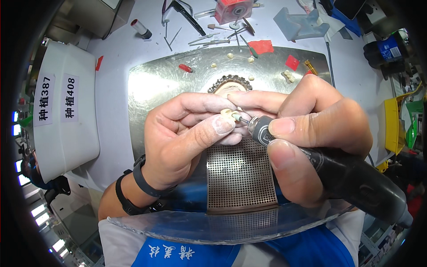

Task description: Using a handheld rotary tool to grind and shape a dental bridge model on a laboratory workbench.

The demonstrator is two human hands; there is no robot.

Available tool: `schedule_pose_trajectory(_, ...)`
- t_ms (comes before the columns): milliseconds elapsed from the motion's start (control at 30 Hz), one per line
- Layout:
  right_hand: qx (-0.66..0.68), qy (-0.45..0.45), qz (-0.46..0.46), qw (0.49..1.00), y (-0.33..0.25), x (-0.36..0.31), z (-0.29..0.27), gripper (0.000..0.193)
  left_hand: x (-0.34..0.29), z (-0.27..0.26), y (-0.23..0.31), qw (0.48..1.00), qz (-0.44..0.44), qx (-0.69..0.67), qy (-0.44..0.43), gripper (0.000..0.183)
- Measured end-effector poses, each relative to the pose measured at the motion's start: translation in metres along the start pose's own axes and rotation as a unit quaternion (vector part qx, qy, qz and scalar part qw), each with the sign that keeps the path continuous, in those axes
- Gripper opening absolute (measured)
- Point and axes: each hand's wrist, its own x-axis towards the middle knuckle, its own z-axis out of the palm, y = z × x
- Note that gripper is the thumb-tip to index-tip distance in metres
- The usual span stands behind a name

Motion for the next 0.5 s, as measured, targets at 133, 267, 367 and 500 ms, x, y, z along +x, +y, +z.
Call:
schedule_pose_trajectory(133,0.026,0.014,-0.011,0.999,0.010,-0.001,0.003,0.015,0.000,-0.002,-0.001,1.000,0.009,0.002,-0.012,0.021)
schedule_pose_trajectory(267,0.039,0.024,-0.007,0.999,0.008,-0.003,0.004,0.018,0.000,-0.002,-0.001,1.000,0.011,0.004,-0.010,0.021)
schedule_pose_trajectory(367,0.032,0.017,0.014,0.999,0.003,-0.003,0.005,0.019,-0.002,-0.002,-0.001,1.000,0.009,0.014,0.002,0.021)
schedule_pose_trajectory(500,0.079,-0.025,0.046,0.996,-0.001,-0.003,-0.001,0.015,-0.001,0.002,-0.001,1.000,0.007,0.002,-0.009,0.021)
